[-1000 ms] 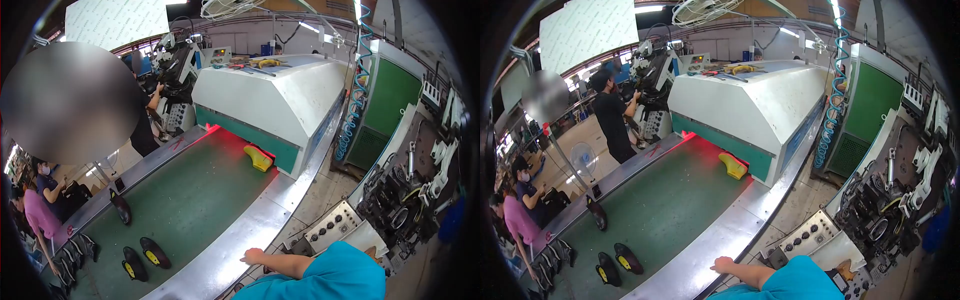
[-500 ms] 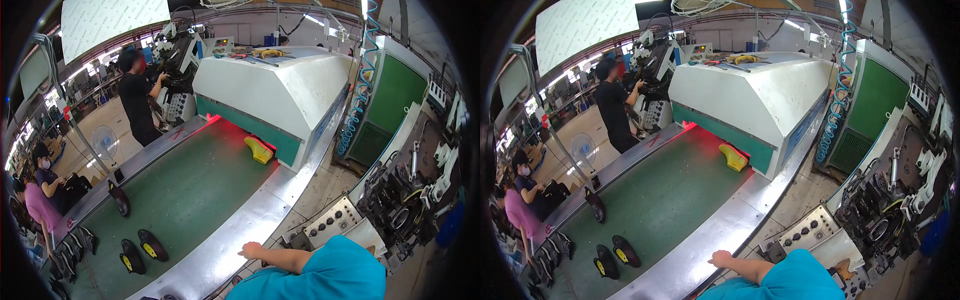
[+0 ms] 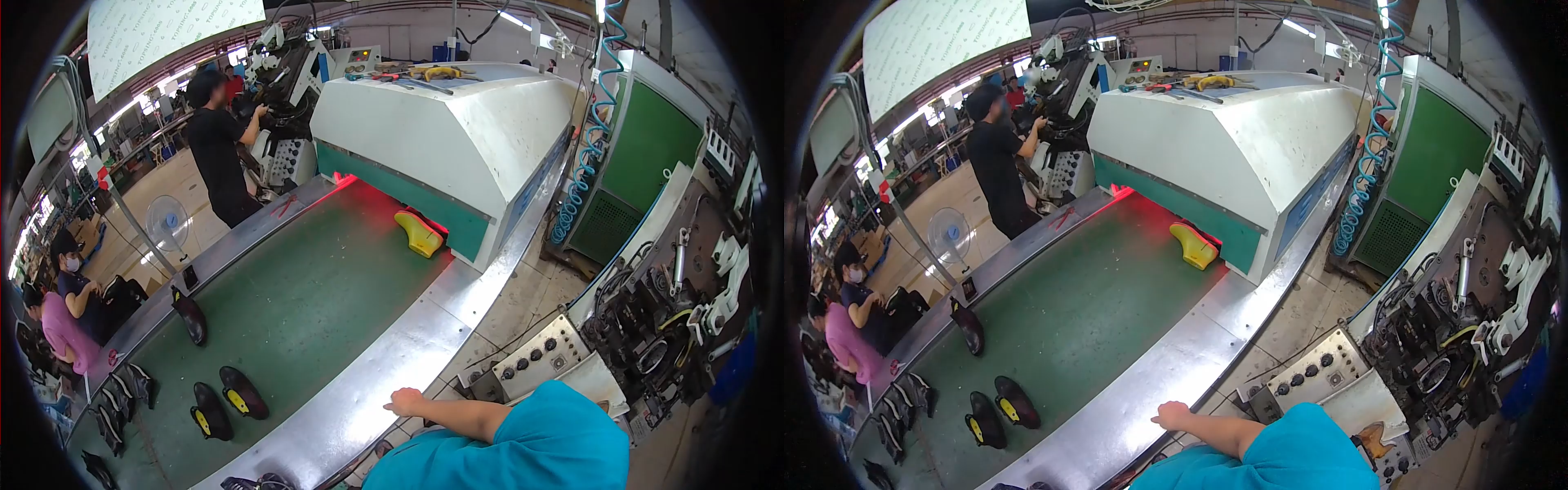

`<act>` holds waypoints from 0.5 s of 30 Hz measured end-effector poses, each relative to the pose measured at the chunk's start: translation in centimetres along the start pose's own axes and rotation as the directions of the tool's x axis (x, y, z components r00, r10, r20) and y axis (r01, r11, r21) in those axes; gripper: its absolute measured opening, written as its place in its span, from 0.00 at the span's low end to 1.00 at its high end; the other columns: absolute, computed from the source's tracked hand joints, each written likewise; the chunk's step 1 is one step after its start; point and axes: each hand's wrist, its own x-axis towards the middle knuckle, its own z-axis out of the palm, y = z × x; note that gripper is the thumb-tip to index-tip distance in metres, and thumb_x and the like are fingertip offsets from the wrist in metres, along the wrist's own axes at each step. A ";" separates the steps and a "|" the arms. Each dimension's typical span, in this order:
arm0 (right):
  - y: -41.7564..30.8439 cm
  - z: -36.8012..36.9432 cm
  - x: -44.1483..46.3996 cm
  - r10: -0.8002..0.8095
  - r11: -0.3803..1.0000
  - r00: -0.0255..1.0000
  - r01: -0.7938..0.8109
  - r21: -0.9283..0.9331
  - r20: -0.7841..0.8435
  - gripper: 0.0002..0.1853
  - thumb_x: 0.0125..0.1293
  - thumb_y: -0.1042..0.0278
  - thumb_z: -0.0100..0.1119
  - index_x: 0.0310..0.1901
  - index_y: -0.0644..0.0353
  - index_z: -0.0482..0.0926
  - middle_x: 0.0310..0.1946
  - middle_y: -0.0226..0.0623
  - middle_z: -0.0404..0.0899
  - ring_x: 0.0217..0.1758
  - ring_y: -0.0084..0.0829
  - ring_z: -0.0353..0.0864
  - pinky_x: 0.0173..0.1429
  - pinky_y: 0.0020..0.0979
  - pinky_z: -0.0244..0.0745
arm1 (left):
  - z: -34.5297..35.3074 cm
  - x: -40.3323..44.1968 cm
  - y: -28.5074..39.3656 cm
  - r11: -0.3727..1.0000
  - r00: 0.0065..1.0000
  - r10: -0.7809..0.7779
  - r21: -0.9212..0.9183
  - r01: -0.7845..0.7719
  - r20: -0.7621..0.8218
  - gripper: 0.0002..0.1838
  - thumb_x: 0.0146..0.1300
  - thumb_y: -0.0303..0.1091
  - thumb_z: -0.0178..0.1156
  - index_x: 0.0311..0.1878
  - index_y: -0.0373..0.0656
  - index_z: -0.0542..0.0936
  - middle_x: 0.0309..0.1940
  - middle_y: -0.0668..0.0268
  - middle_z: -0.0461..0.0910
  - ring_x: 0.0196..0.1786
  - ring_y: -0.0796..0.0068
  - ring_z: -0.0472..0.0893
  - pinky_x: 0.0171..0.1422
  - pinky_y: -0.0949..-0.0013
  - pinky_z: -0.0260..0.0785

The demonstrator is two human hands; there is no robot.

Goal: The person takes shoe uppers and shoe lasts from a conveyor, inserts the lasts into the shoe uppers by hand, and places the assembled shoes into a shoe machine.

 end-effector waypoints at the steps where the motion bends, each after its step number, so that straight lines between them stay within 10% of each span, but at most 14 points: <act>1: 0.0 -0.2 0.0 -0.001 1.000 1.000 0.001 -0.001 0.002 0.30 0.74 0.36 0.54 0.49 0.60 0.88 0.48 0.48 0.88 0.54 0.48 0.87 0.57 0.48 0.82 | -0.1 0.0 -0.1 1.000 1.000 0.000 -0.003 0.000 0.000 0.09 0.72 0.38 0.66 0.49 0.47 0.88 0.50 0.59 0.87 0.42 0.64 0.86 0.45 0.61 0.79; 15: 0.2 0.3 1.2 -0.021 0.999 1.000 0.022 -0.037 0.018 0.31 0.73 0.35 0.55 0.49 0.59 0.88 0.49 0.48 0.88 0.55 0.48 0.87 0.58 0.48 0.82 | -0.1 -1.0 1.0 0.997 0.999 0.025 0.071 -0.023 -0.025 0.09 0.72 0.39 0.65 0.49 0.48 0.88 0.51 0.59 0.87 0.43 0.63 0.86 0.45 0.60 0.79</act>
